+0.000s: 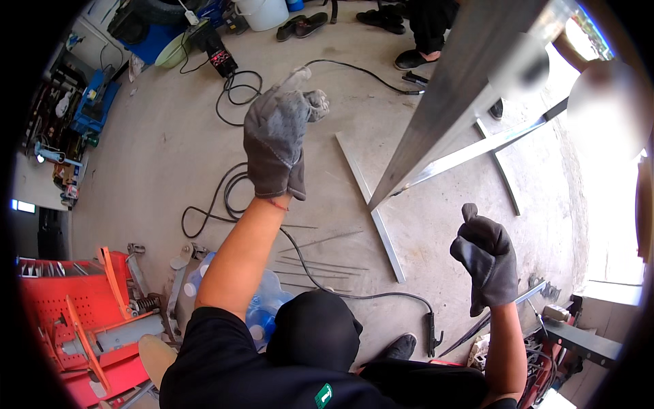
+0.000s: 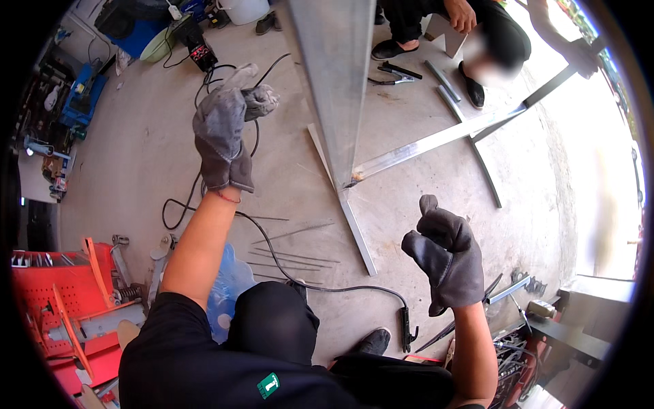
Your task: The person aligns metal bars to form a frame structure on the floor. They then use a welding torch to join the metal pieces together, creating sparks as they weld the joints.
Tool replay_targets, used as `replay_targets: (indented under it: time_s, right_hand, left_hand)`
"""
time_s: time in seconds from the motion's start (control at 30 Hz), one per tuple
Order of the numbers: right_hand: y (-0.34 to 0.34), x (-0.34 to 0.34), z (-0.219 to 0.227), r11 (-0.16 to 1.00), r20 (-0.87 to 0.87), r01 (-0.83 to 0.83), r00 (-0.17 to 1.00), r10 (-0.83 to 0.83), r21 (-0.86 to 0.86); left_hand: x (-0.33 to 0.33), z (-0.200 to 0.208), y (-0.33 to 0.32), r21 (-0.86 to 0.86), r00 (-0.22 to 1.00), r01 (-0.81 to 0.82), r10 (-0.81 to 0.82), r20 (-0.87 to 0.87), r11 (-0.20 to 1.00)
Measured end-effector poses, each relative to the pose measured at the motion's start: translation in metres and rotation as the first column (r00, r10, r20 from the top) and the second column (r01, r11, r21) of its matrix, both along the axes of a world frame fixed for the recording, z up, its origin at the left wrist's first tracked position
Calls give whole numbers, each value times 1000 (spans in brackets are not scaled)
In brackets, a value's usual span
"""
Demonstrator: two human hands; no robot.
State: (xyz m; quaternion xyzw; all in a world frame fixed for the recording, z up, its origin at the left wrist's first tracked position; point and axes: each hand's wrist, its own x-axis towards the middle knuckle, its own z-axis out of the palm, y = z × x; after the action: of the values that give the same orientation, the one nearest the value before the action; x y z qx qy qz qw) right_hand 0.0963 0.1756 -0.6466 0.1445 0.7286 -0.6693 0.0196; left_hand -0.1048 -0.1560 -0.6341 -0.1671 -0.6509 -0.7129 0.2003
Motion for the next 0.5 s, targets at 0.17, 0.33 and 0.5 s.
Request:
replay_targets:
  time_s: [0.17, 0.33, 0.5]
  right_hand:
    - [-82, -11, 3, 658, 326, -654, 756, 567, 372]
    - [-192, -63, 3, 722, 259, -625, 781, 568, 297]
    - [-279, -164, -18, 914, 115, -10, 991, 62, -404]
  left_hand:
    - [-90, -197, -89, -831, 765, 159, 466, 445, 533]
    - [-93, -325, -176, -64, -52, 546, 110, 993, 835]
    - [-74, -337, -132, 125, -293, 576, 61, 954, 808]
